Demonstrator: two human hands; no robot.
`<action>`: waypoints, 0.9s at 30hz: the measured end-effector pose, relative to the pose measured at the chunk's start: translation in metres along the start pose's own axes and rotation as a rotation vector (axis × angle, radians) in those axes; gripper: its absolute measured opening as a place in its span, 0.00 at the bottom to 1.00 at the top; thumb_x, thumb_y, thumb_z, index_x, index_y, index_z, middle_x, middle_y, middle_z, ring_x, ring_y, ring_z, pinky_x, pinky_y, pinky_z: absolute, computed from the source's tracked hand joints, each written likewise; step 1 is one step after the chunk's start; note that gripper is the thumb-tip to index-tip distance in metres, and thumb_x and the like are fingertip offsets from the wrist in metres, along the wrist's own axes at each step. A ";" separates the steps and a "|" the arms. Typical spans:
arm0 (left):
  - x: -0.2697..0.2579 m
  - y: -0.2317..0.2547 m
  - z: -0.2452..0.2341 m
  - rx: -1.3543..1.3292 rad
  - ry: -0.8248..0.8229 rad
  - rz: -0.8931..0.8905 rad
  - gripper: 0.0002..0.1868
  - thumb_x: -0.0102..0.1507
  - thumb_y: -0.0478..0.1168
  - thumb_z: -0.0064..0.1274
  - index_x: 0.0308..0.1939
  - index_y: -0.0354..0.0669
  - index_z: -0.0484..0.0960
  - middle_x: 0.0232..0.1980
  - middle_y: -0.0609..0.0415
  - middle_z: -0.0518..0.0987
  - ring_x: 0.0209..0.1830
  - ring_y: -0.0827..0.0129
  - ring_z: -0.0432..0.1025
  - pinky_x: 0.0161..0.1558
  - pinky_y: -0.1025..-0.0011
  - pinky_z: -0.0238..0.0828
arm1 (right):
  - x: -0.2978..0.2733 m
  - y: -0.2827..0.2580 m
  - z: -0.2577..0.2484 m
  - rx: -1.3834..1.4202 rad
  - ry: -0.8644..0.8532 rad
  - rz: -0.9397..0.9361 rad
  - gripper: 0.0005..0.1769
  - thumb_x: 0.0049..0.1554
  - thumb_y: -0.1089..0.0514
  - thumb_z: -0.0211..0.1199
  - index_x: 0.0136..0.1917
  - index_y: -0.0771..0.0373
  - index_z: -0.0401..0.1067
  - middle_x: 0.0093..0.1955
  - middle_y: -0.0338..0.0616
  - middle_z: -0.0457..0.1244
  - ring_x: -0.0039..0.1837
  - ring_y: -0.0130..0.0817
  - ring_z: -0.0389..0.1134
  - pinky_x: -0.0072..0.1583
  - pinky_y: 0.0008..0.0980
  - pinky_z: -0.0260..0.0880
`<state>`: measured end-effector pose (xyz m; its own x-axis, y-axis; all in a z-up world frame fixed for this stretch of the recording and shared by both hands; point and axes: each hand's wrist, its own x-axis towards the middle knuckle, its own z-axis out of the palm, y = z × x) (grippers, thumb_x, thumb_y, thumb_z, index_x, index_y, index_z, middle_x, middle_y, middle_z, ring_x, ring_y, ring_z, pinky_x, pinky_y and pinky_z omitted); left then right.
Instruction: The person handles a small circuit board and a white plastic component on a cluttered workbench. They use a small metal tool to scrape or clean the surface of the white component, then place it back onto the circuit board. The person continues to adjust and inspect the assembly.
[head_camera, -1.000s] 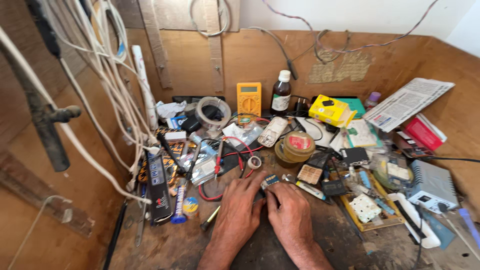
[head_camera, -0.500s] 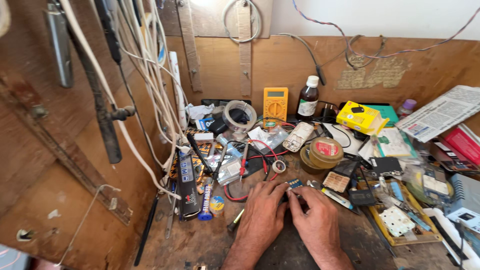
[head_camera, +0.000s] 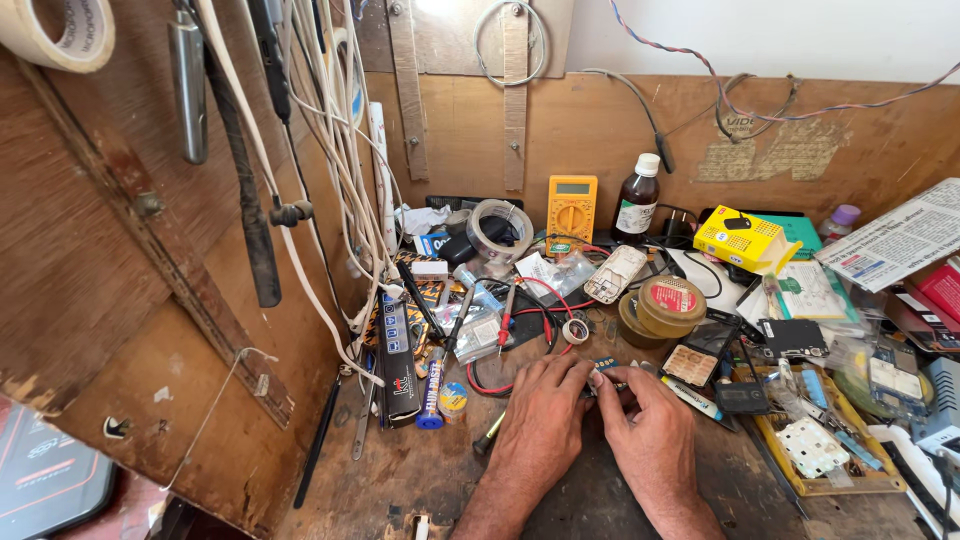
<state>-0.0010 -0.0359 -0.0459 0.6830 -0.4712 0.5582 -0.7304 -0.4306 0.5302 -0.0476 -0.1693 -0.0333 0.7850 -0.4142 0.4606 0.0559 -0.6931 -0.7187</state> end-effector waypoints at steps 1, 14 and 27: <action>0.000 0.000 -0.001 0.002 -0.006 -0.004 0.23 0.60 0.32 0.56 0.60 0.34 0.76 0.62 0.42 0.76 0.65 0.47 0.67 0.62 0.52 0.60 | 0.000 0.000 0.000 0.007 -0.002 0.017 0.09 0.56 0.55 0.67 0.46 0.63 0.78 0.38 0.44 0.70 0.32 0.33 0.71 0.35 0.32 0.70; 0.001 0.008 -0.008 -0.007 0.028 0.031 0.29 0.61 0.36 0.58 0.66 0.32 0.71 0.62 0.38 0.75 0.65 0.45 0.66 0.65 0.51 0.58 | 0.001 0.012 0.003 0.003 0.021 0.074 0.11 0.57 0.55 0.67 0.48 0.65 0.78 0.34 0.46 0.70 0.30 0.30 0.70 0.35 0.32 0.70; 0.001 -0.001 0.004 0.012 0.067 0.071 0.29 0.60 0.34 0.57 0.65 0.33 0.71 0.60 0.38 0.76 0.63 0.44 0.67 0.62 0.51 0.60 | 0.003 0.026 0.008 0.183 0.114 -0.004 0.15 0.57 0.60 0.63 0.57 0.65 0.72 0.42 0.48 0.73 0.37 0.30 0.75 0.38 0.30 0.74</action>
<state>0.0004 -0.0392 -0.0486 0.6284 -0.4485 0.6356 -0.7767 -0.4071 0.4806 -0.0390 -0.1835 -0.0551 0.7105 -0.4826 0.5121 0.1784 -0.5804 -0.7946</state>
